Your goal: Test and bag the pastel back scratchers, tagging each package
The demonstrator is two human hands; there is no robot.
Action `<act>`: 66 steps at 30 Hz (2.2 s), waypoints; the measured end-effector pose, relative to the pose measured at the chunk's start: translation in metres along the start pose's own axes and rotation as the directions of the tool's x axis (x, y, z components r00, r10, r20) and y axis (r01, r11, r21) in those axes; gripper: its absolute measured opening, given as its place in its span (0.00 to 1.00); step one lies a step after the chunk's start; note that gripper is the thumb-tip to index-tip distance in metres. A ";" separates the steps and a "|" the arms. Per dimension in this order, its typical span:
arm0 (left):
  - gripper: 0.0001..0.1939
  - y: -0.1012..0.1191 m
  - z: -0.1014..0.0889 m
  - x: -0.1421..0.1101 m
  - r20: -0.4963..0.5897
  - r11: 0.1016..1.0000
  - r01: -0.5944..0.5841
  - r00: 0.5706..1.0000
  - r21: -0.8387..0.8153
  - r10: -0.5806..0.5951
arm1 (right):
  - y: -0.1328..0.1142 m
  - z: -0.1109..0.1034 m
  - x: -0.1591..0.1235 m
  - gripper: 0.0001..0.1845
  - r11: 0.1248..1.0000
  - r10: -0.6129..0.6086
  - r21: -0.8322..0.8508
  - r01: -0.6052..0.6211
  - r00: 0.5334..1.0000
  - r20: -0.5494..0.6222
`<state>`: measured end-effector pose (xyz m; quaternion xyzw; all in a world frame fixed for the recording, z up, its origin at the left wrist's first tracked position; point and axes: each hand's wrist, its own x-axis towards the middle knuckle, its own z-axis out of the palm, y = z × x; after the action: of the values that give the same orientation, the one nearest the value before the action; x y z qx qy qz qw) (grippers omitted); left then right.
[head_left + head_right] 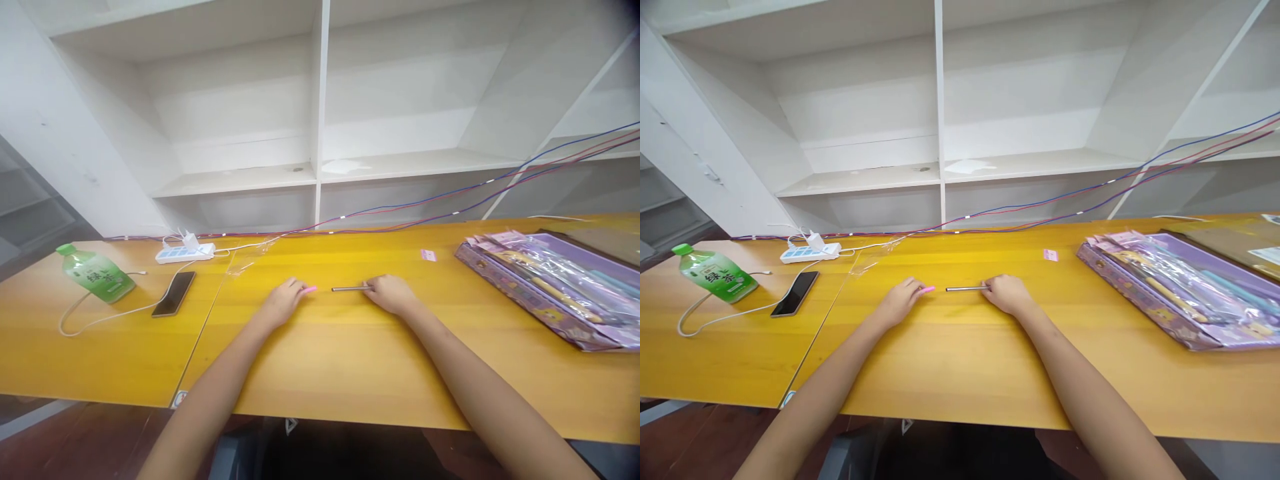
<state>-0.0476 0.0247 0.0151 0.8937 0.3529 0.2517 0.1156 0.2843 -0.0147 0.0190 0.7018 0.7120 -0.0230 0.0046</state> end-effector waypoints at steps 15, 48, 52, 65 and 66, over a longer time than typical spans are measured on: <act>0.18 0.003 0.010 0.004 -0.100 0.909 0.131 0.978 -0.395 -0.184 | -0.021 0.005 -0.001 0.29 0.999 0.022 -0.032 -0.021 1.000 0.008; 0.21 0.018 0.009 0.004 0.143 0.210 0.260 0.882 -0.942 -0.450 | -0.006 0.002 0.000 0.27 0.994 0.105 -0.004 -0.105 0.994 0.039; 0.22 0.017 0.011 0.004 0.151 0.200 0.262 0.882 -0.944 -0.446 | -0.009 0.003 0.000 0.29 0.994 0.107 -0.018 -0.106 0.994 0.025; 0.14 0.009 0.008 -0.002 0.084 0.832 0.245 0.968 -0.498 -0.234 | -0.006 -0.003 -0.004 0.23 0.991 0.093 -0.100 -0.093 0.996 -0.003; 0.15 0.008 0.008 -0.002 0.103 0.836 0.247 0.969 -0.491 -0.225 | -0.006 -0.003 -0.004 0.23 0.990 0.096 -0.100 -0.096 0.995 -0.002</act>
<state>-0.0399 0.0167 0.0105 0.7878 0.3805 0.2997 0.3804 0.2783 -0.0185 0.0225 0.7341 0.6776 0.0120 0.0420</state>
